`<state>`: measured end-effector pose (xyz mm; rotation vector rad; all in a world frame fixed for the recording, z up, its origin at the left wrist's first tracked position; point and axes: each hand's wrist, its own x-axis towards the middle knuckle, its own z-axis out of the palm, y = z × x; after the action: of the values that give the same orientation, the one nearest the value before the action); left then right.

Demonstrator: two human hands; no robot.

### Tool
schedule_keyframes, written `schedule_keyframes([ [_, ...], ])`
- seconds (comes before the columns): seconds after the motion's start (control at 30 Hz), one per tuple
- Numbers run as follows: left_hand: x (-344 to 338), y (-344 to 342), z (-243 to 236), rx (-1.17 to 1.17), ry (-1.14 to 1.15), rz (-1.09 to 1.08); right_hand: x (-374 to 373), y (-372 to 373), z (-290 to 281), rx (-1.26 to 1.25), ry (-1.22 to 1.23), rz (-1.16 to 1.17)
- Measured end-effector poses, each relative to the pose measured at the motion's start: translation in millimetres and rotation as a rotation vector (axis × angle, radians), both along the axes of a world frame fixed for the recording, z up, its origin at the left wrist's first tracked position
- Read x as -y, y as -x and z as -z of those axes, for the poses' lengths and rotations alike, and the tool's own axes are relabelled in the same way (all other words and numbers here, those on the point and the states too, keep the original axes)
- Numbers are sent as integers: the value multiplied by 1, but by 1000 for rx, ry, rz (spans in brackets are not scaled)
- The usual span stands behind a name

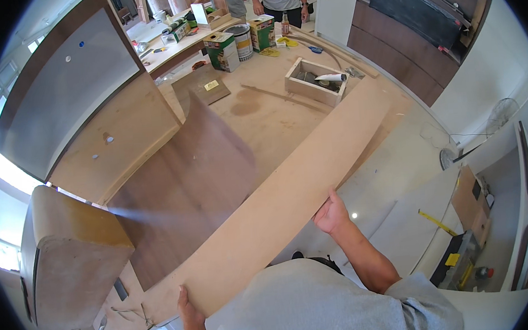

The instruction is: Apply and trim wood veneer on a curved furniture piece using a knife and hammer.

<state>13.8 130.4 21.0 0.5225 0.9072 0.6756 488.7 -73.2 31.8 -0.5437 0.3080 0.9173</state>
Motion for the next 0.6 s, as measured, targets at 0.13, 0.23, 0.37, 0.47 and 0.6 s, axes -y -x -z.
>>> schedule_keyframes([
  [0.13, 0, -55, -8, 20, -112, 38, 7, -42, -9, 15, 34, 115],
  [0.23, -6, -100, -24, 17, -147, 83, 12, -82, -6, 116, 77, 184],
  [0.37, 6, -161, -69, -47, -230, 130, 28, -140, -25, 168, 115, 253],
  [0.47, 18, -211, -121, -41, -364, 166, 47, -189, -41, 161, 40, 275],
  [0.6, 41, -272, -128, -77, -325, 86, 57, -257, -64, 130, 219, 421],
])
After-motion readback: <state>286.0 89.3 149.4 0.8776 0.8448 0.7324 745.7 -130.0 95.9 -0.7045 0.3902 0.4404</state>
